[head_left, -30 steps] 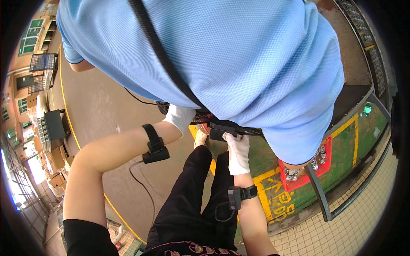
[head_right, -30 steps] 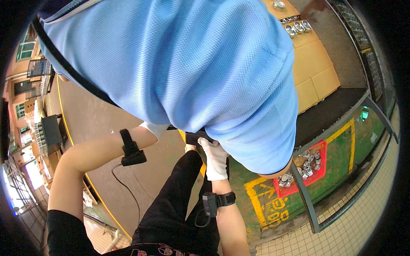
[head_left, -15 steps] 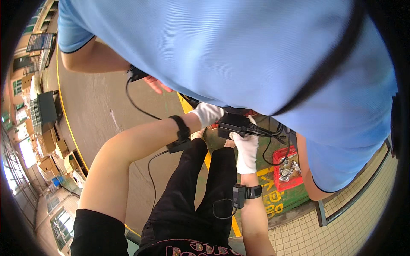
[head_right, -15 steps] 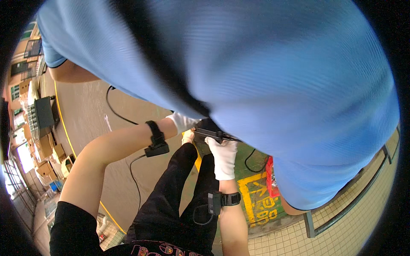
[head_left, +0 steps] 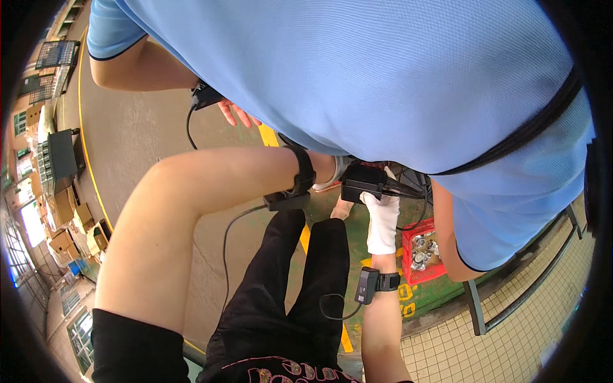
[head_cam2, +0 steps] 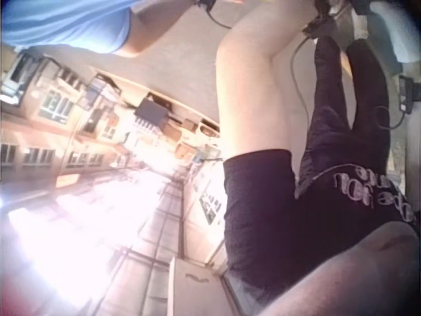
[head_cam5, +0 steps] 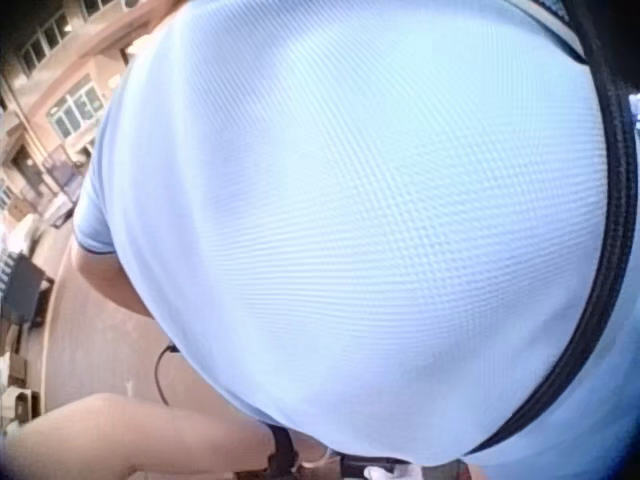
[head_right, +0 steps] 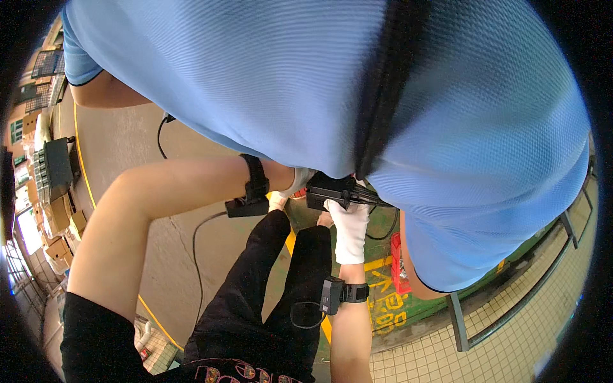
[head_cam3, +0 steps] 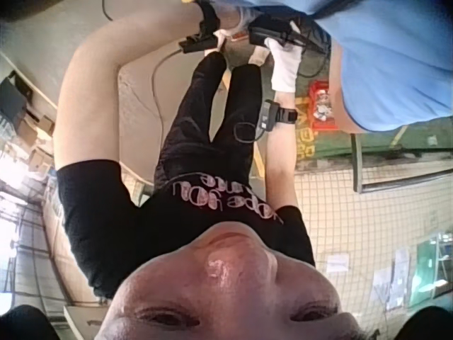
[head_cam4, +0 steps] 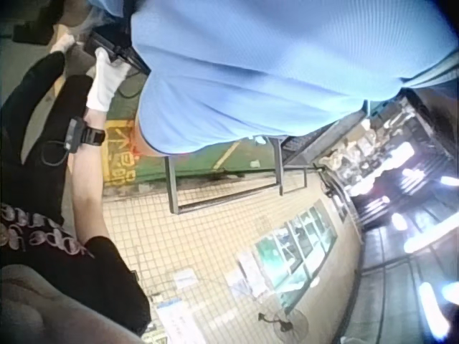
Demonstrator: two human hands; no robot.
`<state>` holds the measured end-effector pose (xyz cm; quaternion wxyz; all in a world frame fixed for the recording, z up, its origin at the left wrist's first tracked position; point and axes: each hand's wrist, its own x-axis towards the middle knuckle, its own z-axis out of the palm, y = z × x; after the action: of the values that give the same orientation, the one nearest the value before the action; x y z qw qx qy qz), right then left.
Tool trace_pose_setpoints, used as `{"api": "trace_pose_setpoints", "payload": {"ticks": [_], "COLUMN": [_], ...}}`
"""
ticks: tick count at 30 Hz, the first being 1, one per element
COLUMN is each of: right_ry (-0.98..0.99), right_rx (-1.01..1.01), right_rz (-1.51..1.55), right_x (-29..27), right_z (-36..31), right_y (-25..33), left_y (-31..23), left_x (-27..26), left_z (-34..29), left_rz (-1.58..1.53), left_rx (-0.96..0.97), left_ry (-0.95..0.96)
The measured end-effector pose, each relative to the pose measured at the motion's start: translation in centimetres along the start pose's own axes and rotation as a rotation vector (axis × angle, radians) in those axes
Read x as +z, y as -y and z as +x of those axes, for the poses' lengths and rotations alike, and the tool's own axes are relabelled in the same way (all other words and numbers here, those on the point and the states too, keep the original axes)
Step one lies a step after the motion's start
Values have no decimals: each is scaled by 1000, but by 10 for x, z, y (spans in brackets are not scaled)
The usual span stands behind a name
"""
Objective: The recorder is picking up engine pistons from a bin, inspecting them visually, and placing them back in the bin while wearing gloves.
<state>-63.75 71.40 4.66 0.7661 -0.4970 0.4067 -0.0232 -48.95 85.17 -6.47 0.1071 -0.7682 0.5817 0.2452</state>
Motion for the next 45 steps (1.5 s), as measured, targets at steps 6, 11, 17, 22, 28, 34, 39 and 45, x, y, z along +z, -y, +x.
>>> {"api": "trace_pose_setpoints", "payload": {"ticks": [6,11,17,22,28,34,39,45], "right_ry": [18,27,-32,-88,-51,-33,-7,1], "right_rx": [96,32,-22,-167,5,-73,4,-33], "right_rz": [-48,30,-104,-270,-142,-263,-67,82], "right_x": [3,7,-6,-21,-7,-13,-3,-2], "right_z": [-2,-4,5,12,7,12,5,11], "right_y": [9,8,-3,-15,2,-16,12,6], "left_y": [-1,-11,-7,-11,-9,-39,-8,7], "left_x": [-37,-46,-54,-66,-82,-93,-71,-87], "left_z": [-9,-5,-12,-17,-33,-9,-57,-87], "left_rz": [53,-8,-95,-136,-171,-241,-232,-631], "left_rx": [-147,-211,-257,-294,-373,-459,18,-258], "left_ry": [-127,-46,46,99,198,289,-424,-409]}}
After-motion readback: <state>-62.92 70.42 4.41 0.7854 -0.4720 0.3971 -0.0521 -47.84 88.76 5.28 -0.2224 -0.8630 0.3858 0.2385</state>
